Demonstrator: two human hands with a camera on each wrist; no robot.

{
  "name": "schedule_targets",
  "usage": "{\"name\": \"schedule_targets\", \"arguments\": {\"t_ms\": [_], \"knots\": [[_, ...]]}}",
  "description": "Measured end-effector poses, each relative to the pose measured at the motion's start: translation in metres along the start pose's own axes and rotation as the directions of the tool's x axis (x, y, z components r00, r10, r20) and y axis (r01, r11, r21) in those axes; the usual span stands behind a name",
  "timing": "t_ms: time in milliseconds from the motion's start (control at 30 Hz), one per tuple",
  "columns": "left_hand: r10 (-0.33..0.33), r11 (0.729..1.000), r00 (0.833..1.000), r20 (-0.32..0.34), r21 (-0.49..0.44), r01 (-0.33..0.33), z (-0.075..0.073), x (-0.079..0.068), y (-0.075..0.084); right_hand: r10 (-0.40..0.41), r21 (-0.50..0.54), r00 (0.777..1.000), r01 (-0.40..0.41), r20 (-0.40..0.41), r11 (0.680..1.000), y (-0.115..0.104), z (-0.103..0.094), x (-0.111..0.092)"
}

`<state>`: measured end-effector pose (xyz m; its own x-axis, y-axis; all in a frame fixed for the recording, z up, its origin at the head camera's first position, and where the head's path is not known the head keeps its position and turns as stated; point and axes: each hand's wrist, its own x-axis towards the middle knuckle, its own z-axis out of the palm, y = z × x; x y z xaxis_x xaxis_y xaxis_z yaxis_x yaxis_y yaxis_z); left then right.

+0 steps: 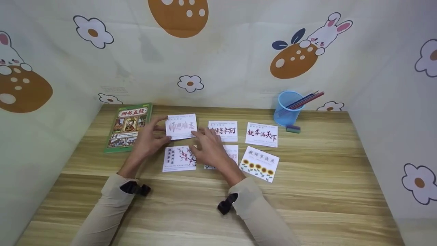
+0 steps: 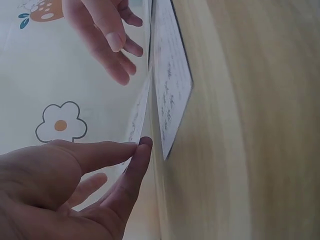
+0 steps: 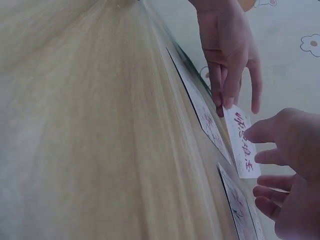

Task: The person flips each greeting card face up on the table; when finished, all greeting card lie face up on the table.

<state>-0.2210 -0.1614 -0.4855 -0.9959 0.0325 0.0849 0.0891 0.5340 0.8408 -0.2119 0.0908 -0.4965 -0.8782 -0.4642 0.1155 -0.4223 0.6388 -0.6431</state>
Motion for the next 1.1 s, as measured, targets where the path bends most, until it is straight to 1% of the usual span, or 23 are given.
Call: {"name": "schedule_targets", "arguments": {"t_ms": [133, 200, 333, 433, 500, 567, 667, 733, 1000, 1100], "knots": [[-0.008, 0.997, 1.000, 0.014, 0.072, 0.007, 0.0005, -0.0004, -0.0004, 0.003, -0.055, 0.996, 0.002, 0.087, 0.998, -0.0019, 0.0014, -0.0021], [-0.011, 0.995, 1.000, 0.022, 0.103, 0.009, 0.0011, -0.0001, -0.0005, 0.009, -0.079, 0.993, 0.000, 0.114, 0.997, -0.0031, 0.0021, -0.0028], [-0.022, 0.990, 0.999, 0.030, 0.137, 0.018, 0.0024, -0.0008, -0.0003, 0.012, -0.115, 0.991, 0.003, 0.133, 0.993, -0.0054, 0.0029, -0.0040], [-0.023, 0.982, 0.999, 0.035, 0.186, 0.016, 0.0028, -0.0013, 0.0011, 0.015, -0.134, 0.990, 0.003, 0.137, 0.991, -0.0060, 0.0028, -0.0039], [-0.039, 0.974, 0.997, 0.072, 0.227, 0.022, 0.0030, -0.0018, 0.0019, 0.020, -0.140, 0.990, 0.000, 0.140, 0.990, -0.0059, 0.0033, -0.0039], [-0.043, 0.959, 0.992, 0.115, 0.284, 0.009, 0.0028, -0.0027, 0.0028, 0.019, -0.139, 0.989, 0.002, 0.146, 0.990, -0.0056, 0.0042, -0.0043], [-0.053, 0.943, 0.983, 0.175, 0.334, -0.009, 0.0034, -0.0036, 0.0031, 0.013, -0.132, 0.989, 0.007, 0.148, 0.991, -0.0056, 0.0051, -0.0049], [-0.040, 0.935, 0.983, 0.181, 0.354, -0.027, 0.0036, -0.0040, 0.0036, 0.011, -0.132, 0.989, 0.008, 0.149, 0.991, -0.0059, 0.0051, -0.0051], [-0.043, 0.933, 0.984, 0.171, 0.359, -0.022, 0.0051, -0.0041, 0.0021, 0.020, -0.136, 0.988, 0.001, 0.152, 0.991, -0.0053, 0.0063, -0.0049], [-0.047, 0.932, 0.985, 0.164, 0.363, -0.017, 0.0060, -0.0053, 0.0022, 0.008, -0.108, 0.991, 0.007, 0.132, 0.994, -0.0033, 0.0055, -0.0054]]}}
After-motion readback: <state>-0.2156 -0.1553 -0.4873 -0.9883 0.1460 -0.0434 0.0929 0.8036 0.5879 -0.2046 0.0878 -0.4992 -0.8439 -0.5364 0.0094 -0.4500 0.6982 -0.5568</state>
